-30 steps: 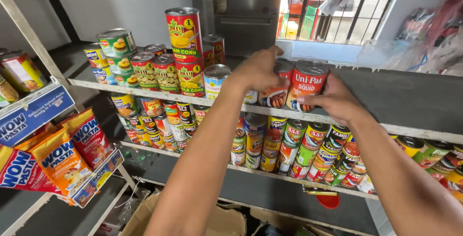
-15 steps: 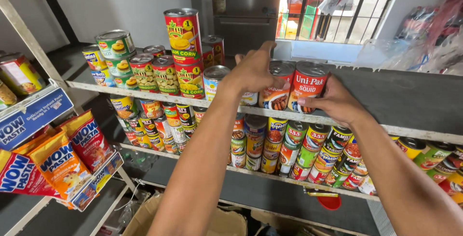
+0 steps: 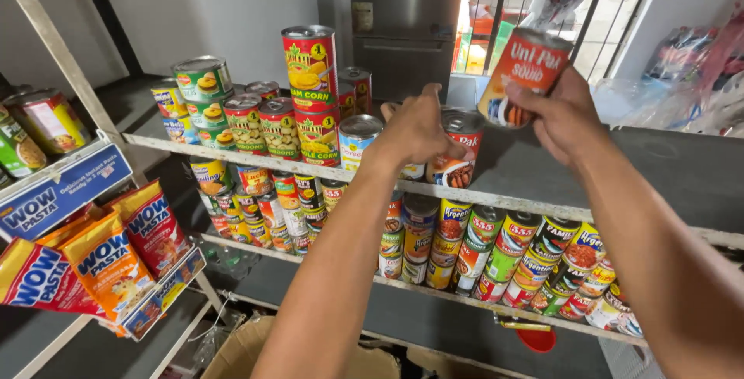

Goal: Organizing and stocking various canned food items on retail shelves.

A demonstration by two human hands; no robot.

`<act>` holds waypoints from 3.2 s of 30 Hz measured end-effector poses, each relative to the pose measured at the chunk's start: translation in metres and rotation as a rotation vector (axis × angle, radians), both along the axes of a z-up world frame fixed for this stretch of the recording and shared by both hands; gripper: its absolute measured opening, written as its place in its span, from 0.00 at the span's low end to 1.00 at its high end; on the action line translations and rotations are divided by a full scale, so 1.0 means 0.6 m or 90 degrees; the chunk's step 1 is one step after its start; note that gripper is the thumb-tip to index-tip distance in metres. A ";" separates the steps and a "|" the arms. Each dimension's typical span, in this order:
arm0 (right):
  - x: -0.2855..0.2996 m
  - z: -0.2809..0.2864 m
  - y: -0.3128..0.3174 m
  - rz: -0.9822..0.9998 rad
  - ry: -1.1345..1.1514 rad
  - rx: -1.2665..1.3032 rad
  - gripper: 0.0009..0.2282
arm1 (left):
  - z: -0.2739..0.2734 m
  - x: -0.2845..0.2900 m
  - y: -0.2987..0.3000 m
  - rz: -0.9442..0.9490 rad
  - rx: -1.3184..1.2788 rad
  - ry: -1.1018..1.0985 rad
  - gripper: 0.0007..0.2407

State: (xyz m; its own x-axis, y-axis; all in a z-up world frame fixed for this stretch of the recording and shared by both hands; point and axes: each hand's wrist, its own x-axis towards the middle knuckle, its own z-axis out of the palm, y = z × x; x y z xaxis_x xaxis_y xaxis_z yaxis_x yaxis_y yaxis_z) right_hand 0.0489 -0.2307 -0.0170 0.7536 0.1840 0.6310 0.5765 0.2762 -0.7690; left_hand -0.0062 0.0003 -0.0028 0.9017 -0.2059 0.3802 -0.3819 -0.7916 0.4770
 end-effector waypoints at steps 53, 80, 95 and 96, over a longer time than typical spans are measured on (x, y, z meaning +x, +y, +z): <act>-0.008 -0.052 0.062 -0.063 0.009 -0.222 0.23 | 0.004 0.032 0.037 -0.049 -0.099 0.003 0.24; -0.009 -0.060 0.045 0.242 0.095 -0.111 0.23 | -0.009 0.009 0.017 -0.050 -0.192 -0.063 0.26; -0.124 -0.072 -0.036 -0.334 0.139 -0.105 0.07 | -0.102 -0.111 -0.169 -0.164 -0.433 -0.406 0.05; -0.139 -0.070 -0.035 -0.404 0.145 -0.115 0.12 | -0.113 -0.106 -0.192 -0.175 -0.401 -0.415 0.08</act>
